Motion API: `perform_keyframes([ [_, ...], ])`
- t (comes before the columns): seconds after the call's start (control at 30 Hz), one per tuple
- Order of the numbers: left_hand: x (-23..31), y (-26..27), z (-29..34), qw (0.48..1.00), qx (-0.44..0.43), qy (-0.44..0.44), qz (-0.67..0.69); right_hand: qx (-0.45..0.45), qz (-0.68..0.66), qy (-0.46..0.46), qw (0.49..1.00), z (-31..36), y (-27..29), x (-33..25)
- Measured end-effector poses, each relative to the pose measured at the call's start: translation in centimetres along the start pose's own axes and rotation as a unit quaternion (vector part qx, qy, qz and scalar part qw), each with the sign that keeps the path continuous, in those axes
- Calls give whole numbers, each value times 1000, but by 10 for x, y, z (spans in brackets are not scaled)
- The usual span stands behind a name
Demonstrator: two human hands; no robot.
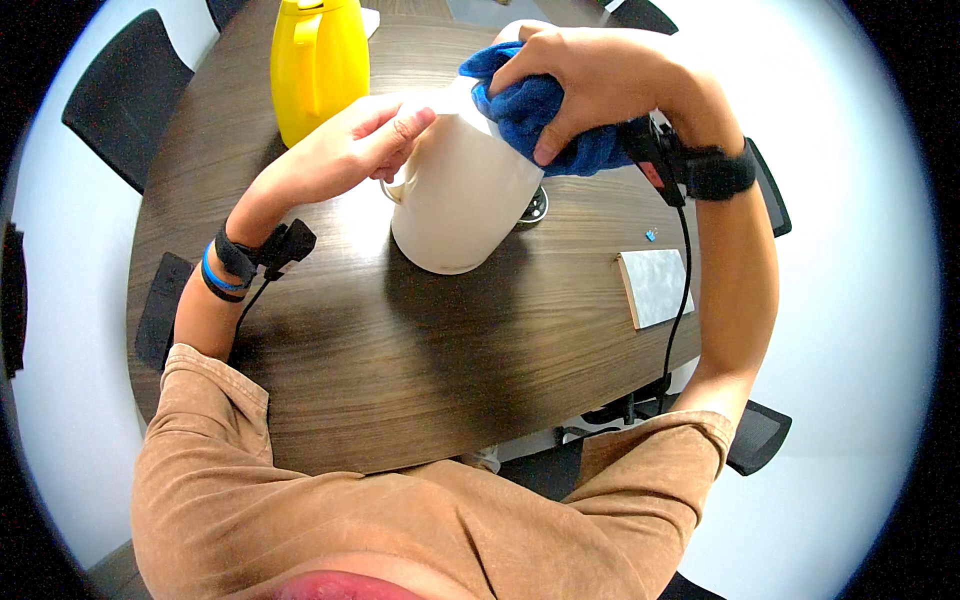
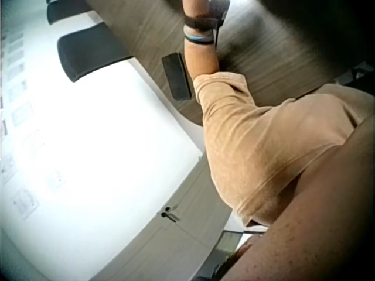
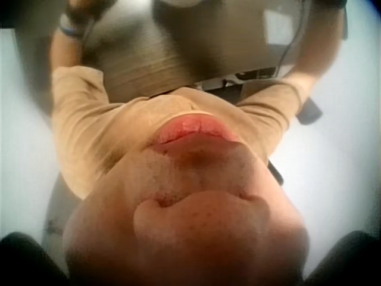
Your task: The person wipes the exterior of a yellow thermos, a white thermos, and a pink humidifier using a blue cloth. The person opens the lids of the white thermos and pink humidifier to wipe the interior surfaces before closing them.
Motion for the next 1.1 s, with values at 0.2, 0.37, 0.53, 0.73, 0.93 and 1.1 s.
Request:
perform_keyframes([
  [0.2, 19, -3, -3, 993, -93, 64, 38, 2, -35, 97, 995, -5, 13, 28],
  [0.37, 26, -7, -3, 999, -28, 20, 34, 72, -24, 79, 994, 7, 15, 18],
  [0.53, 19, -3, 3, 999, -29, 25, 18, 148, 108, 72, 980, 4, 4, -38],
  [0.73, 20, -6, 0, 998, -40, 26, 42, 109, -55, 81, 989, 9, -10, -4],
  [0.93, 12, -3, 0, 997, -60, 46, 25, 145, -231, 152, 950, 12, -15, 45],
  [1.1, 18, -4, 4, 998, -23, 1, 56, 207, -120, 142, 961, -1, -2, -2],
])
Point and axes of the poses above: each hand's wrist, its own z-axis away from the middle knuckle, its own y-axis out of the back of the hand, x = y × z, the point moved 5 cm from there along -z, towards the middle knuckle, and after that the axes turned 15 degrees about -y, right-handed, at the moved point
